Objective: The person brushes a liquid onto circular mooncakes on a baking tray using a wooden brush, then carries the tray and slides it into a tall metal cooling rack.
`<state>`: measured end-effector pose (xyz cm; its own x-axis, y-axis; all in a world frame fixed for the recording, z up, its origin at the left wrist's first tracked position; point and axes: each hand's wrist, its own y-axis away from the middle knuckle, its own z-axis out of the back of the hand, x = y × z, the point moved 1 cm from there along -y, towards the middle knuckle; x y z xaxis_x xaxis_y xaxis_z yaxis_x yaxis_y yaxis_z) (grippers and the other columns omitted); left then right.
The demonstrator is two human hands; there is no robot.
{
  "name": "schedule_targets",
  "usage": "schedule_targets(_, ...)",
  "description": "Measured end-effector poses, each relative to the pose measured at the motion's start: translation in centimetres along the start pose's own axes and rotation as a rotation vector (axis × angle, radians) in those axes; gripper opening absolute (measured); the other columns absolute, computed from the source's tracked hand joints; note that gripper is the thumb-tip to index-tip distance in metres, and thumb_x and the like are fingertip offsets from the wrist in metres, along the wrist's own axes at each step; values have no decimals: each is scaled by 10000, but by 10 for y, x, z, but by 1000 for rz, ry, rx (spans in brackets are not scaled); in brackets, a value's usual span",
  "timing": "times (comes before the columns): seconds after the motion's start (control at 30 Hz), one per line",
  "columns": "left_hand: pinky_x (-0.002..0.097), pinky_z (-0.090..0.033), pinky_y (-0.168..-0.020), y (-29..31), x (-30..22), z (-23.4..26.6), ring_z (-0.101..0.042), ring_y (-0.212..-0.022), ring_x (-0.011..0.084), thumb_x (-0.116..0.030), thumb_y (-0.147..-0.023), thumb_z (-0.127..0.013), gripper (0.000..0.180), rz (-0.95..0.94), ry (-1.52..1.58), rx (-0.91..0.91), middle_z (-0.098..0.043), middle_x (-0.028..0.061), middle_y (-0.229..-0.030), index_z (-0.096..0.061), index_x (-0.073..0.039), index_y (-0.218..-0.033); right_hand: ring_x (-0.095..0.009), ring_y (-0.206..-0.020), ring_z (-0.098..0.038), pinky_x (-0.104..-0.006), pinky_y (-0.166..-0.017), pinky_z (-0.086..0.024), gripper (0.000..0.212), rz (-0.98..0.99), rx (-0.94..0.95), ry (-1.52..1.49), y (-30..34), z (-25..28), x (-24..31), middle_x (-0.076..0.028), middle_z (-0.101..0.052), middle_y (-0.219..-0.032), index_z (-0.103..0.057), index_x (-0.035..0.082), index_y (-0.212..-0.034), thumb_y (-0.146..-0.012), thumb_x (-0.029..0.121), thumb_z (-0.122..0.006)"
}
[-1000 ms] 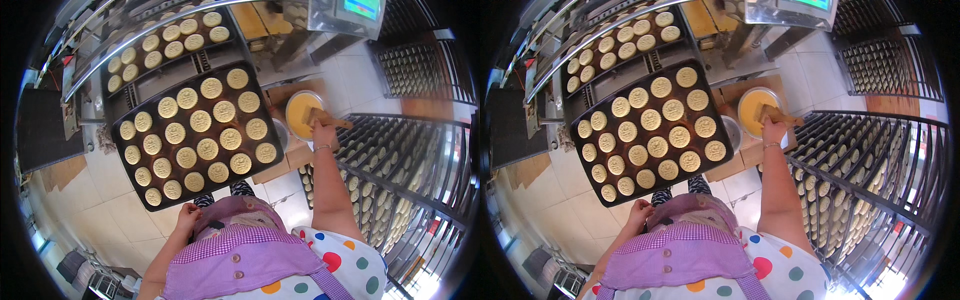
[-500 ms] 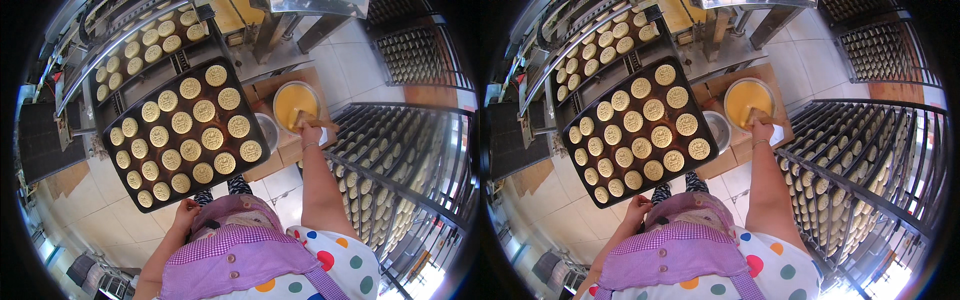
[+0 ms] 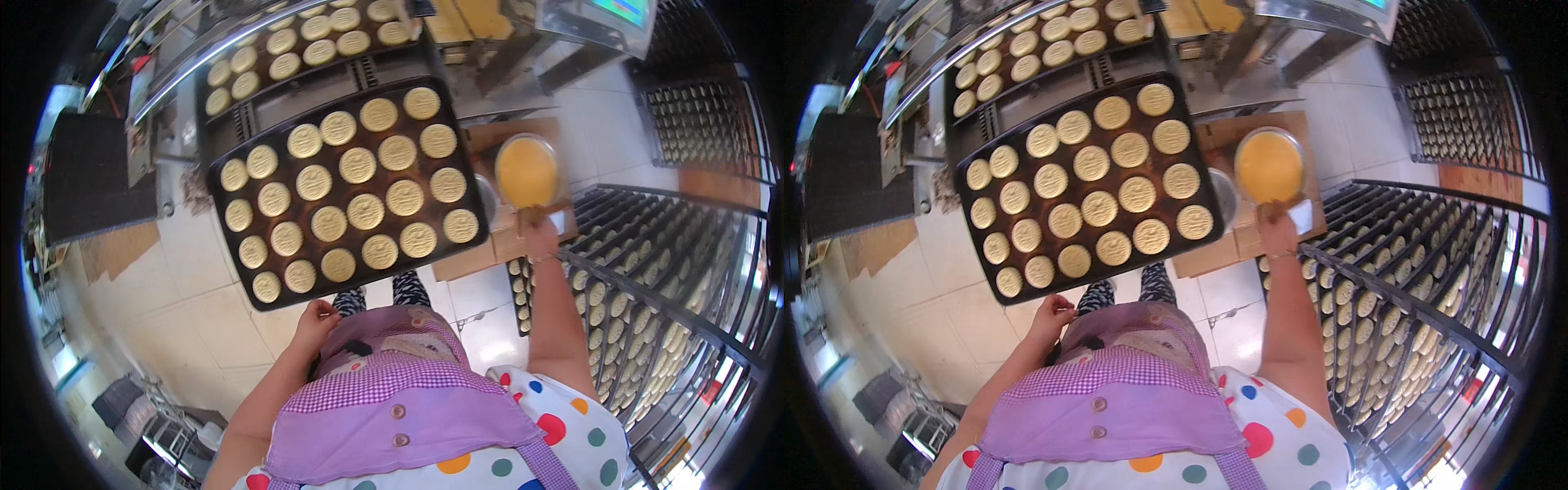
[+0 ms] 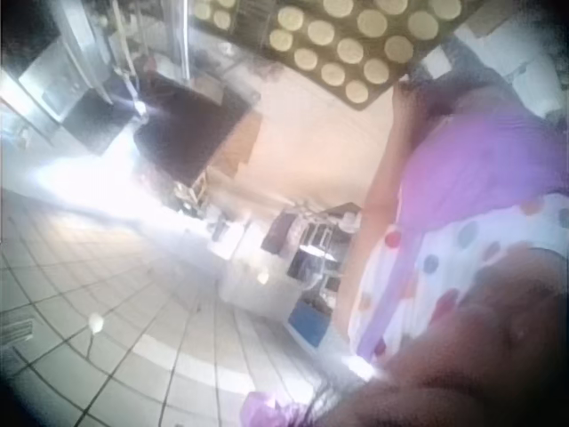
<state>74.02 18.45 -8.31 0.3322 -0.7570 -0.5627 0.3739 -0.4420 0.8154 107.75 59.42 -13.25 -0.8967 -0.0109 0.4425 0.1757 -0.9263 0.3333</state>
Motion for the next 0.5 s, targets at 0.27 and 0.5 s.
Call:
schedule_targets(0.27,263,-487,-725,13,33,51,-586,-821,164,-38,-776,-638,279,-18,19,-41,-583,89,-914,-480,-6,-1003,-142,-750,-626,-214,-479,-524,499,-3,26,-1037,112,-35,157,-81,-593,-1045,-411,65,-1294,-822,24,-565)
schedule_targets(0.5,269,-486,-751,25,48,90,-589,-842,166,-57,-770,-645,291,-51,69,-63,-585,96,-931,-479,-3,-1003,-217,-817,-635,-309,-663,-499,531,377,135,-865,175,-162,312,-138,-642,-951,-432,44,-1292,-795,104,-611)
